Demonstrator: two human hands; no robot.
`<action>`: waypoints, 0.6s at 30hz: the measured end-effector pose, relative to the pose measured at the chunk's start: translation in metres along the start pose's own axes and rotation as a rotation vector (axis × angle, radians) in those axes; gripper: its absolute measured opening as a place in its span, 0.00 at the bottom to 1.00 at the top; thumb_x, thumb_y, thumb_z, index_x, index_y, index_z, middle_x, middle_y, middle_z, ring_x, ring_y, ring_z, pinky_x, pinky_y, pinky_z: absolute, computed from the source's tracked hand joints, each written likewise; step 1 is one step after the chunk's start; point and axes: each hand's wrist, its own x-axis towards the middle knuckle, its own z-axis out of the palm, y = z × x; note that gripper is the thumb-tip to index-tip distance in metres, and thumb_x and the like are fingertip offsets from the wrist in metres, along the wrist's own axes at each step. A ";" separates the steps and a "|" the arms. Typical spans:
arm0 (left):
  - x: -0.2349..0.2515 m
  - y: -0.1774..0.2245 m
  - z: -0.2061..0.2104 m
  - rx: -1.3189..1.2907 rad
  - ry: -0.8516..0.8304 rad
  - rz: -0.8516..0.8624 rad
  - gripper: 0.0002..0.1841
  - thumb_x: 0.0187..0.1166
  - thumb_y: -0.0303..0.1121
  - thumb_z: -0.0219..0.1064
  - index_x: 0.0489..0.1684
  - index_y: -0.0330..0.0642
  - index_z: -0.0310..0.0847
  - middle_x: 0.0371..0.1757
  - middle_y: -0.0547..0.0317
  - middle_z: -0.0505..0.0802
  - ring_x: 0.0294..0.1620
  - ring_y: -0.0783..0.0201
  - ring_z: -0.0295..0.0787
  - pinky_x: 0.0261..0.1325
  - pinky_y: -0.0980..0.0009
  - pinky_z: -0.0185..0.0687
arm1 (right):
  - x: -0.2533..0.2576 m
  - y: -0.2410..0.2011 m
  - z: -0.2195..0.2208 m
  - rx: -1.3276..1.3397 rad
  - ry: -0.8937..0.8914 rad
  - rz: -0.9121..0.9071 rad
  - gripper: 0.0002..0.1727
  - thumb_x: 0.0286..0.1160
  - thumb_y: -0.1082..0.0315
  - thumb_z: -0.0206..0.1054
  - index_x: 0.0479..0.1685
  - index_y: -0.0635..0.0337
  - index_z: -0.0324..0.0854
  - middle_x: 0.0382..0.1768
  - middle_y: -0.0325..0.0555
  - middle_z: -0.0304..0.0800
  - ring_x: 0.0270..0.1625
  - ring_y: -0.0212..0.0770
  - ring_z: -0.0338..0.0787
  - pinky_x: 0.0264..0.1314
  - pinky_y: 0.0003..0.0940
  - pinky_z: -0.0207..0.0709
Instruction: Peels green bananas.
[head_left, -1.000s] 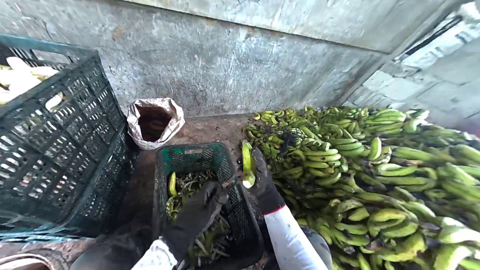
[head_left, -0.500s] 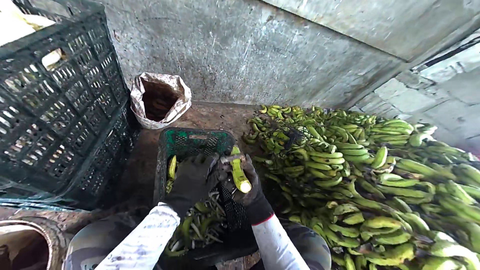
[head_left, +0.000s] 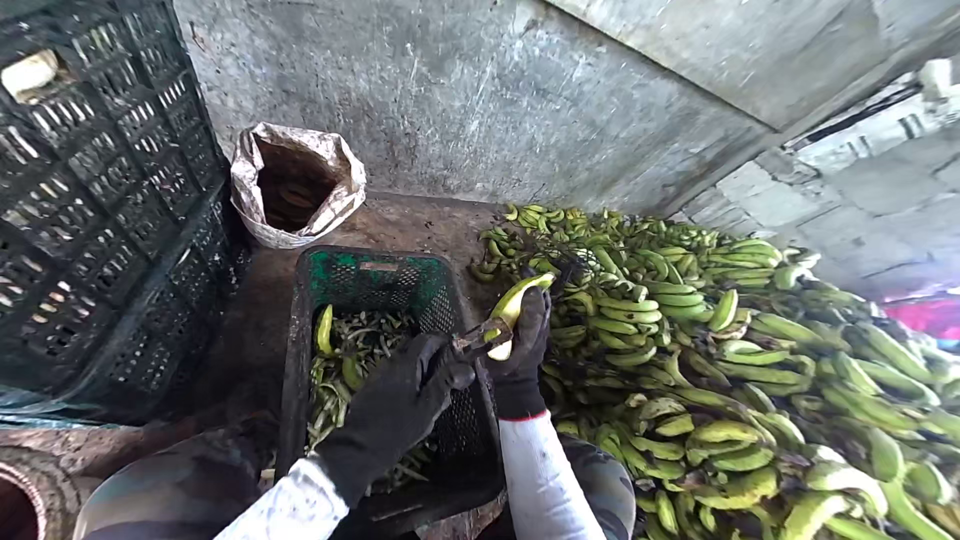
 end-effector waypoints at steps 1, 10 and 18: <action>-0.002 0.003 0.001 0.027 0.027 0.007 0.36 0.81 0.68 0.53 0.77 0.51 0.75 0.56 0.55 0.90 0.49 0.61 0.90 0.53 0.53 0.88 | 0.002 -0.002 0.005 -0.045 0.048 -0.054 0.29 0.88 0.51 0.50 0.81 0.56 0.65 0.59 0.41 0.84 0.53 0.29 0.87 0.56 0.30 0.85; 0.027 -0.032 -0.021 0.335 0.123 0.078 0.30 0.85 0.57 0.56 0.81 0.52 0.76 0.69 0.44 0.87 0.66 0.43 0.86 0.69 0.40 0.78 | -0.022 0.019 0.000 0.344 -0.417 0.414 0.15 0.89 0.60 0.49 0.65 0.52 0.75 0.41 0.42 0.90 0.37 0.32 0.90 0.39 0.29 0.87; 0.047 -0.058 -0.045 0.393 0.308 -0.074 0.24 0.87 0.50 0.60 0.79 0.54 0.76 0.66 0.43 0.88 0.60 0.39 0.89 0.60 0.33 0.82 | -0.031 0.005 -0.013 0.363 -0.630 0.650 0.23 0.78 0.57 0.65 0.68 0.58 0.73 0.47 0.44 0.91 0.46 0.35 0.92 0.50 0.32 0.89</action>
